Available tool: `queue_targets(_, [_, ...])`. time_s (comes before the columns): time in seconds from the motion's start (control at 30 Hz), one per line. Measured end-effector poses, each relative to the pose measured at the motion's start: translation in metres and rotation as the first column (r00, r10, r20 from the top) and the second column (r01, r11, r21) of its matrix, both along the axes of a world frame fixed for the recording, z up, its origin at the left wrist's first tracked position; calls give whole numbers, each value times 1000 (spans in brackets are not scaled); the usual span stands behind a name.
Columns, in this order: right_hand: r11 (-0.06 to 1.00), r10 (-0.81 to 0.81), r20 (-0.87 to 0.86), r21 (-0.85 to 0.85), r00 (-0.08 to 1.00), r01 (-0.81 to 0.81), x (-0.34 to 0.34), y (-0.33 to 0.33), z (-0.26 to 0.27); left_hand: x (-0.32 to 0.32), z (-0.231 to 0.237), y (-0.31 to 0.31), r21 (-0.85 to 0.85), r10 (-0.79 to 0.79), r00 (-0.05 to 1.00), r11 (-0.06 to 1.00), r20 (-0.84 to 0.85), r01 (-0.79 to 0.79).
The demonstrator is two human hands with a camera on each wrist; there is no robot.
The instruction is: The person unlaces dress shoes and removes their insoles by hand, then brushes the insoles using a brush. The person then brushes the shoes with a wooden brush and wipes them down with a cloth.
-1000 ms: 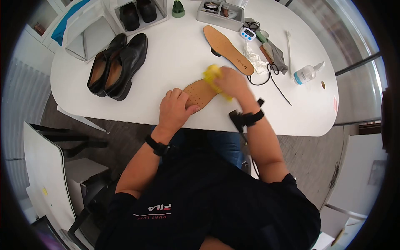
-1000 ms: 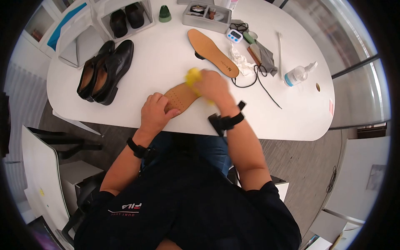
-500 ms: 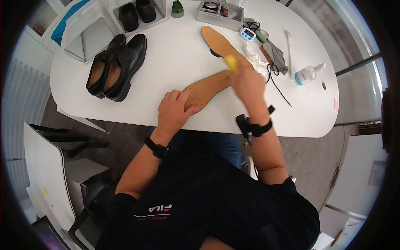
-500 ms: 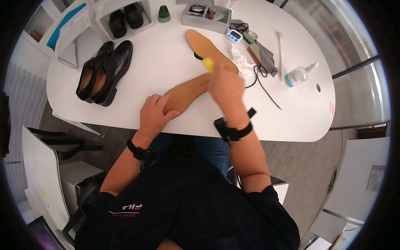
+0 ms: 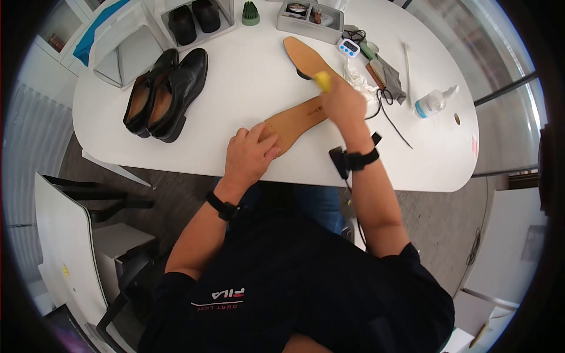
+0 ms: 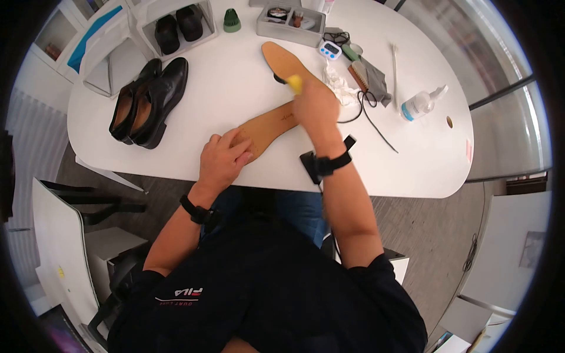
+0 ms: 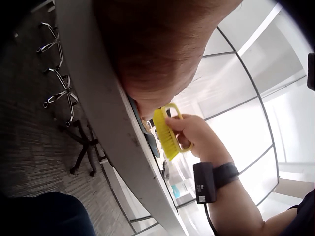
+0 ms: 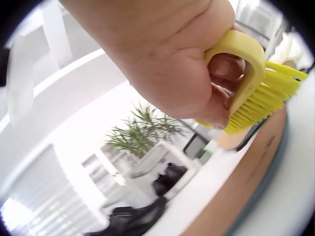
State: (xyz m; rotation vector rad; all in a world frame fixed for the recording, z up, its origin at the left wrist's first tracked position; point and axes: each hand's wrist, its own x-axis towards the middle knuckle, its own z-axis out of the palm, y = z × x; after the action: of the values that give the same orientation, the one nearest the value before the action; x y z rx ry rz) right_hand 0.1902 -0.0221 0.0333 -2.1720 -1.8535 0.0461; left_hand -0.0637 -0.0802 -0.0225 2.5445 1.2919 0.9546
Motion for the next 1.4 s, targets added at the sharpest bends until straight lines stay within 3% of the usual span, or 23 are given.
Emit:
queue_targets(0.07, [996, 57, -11, 64, 998, -56, -27, -10, 1, 0, -1, -1, -29, -2, 1000, 1000, -28, 1])
queue_targets(0.13, [899, 337, -186, -228, 923, -374, -54, -22, -2, 0, -1, -1, -31, -9, 1000, 999, -30, 9])
queue_targets(0.17, [900, 333, -188, -230, 924, -371, -40, -16, -8, -1, -2, -1, -28, -9, 1000, 1000, -30, 8])
queue_targets(0.23, [994, 92, -47, -47, 995, -94, 6, 3, -22, -1, -3, -2, -27, -9, 1000, 1000, -10, 8])
queue_targets(0.33, [1000, -17, 70, -13, 997, 18, 20, 7, -5, 0, 1, -2, -26, -5, 1000, 1000, 6, 5])
queue_targets(0.4, [999, 6, -2, -34, 1000, -6, -14, -7, 3, 1, 1, 1, -37, 4, 1000, 999, 5, -4])
queue_targets(0.47, [951, 257, -126, -142, 958, -274, -46, -23, -2, -1, -3, 1, -28, -9, 1000, 1000, -6, 9])
queue_targets(0.5, [950, 258, -129, -145, 957, -276, -40, -17, -6, -1, -2, 1, -32, -7, 1000, 999, -7, 7])
queue_targets(0.6, [967, 125, -164, -201, 979, -157, -2, -2, -11, -2, 0, -2, -21, -14, 1000, 1000, 11, 14])
queue_targets(0.67, [999, 11, 32, -32, 999, -10, 11, 3, 2, 0, 0, -1, -23, 1, 1000, 1000, 8, -1])
queue_targets(0.73, [1000, -29, 80, 12, 996, 28, -10, -2, 0, -1, -1, -3, -26, 2, 1000, 1000, 8, -2])
queue_targets(0.8, [982, 190, 52, -11, 980, -190, -42, -18, -2, 0, -1, -2, -17, 5, 1000, 1000, 10, -5])
queue_targets(0.83, [982, 190, 51, -6, 981, -190, -41, -21, -10, 0, -1, -4, -38, 9, 1000, 999, -14, -9])
queue_targets(0.9, [948, 313, -203, 2, 928, -319, -38, -19, -32, -1, -1, 0, -45, 17, 999, 999, -43, -19])
queue_targets(0.93, [945, 320, -203, 6, 925, -326, -26, -15, -26, -2, -3, 0, -21, 11, 1000, 1000, -19, -11])
queue_targets(1.0, [997, -51, -136, -60, 989, 44, 9, -6, -4, -3, -3, -1, 5, 9, 1000, 1000, 10, -9])
queue_targets(1.13, [999, -8, -180, 41, 984, 16, 5, -21, 11, 0, -4, -1, -26, 4, 1000, 1000, 1, -4])
queue_targets(1.17, [1000, 12, -574, 11, 819, -7, 4, -26, 3, -1, -5, -2, -59, -1, 1000, 998, -2, 1])
queue_targets(1.2, [999, 18, -865, -2, 502, -41, 3, -31, -2, -4, -3, 1, -60, -3, 1000, 998, -8, 2])
queue_targets(1.23, [999, -22, -980, -28, 199, -28, 5, -42, 6, -7, 1, 8, -67, -67, 996, 996, -54, 64])
queue_targets(1.27, [999, -21, -981, -27, 191, -30, 15, -46, -3, -12, 4, 16, -78, -130, 987, 989, -99, 122])
queue_targets(1.33, [999, -18, -944, -1, -329, -52, 42, -54, -30, -20, 2, 40, 30, -130, 973, 990, -190, 138])
queue_targets(1.4, [1000, 7, -918, 17, -397, -21, 56, -66, -35, -18, 7, 61, 142, -121, 953, 976, -278, 166])
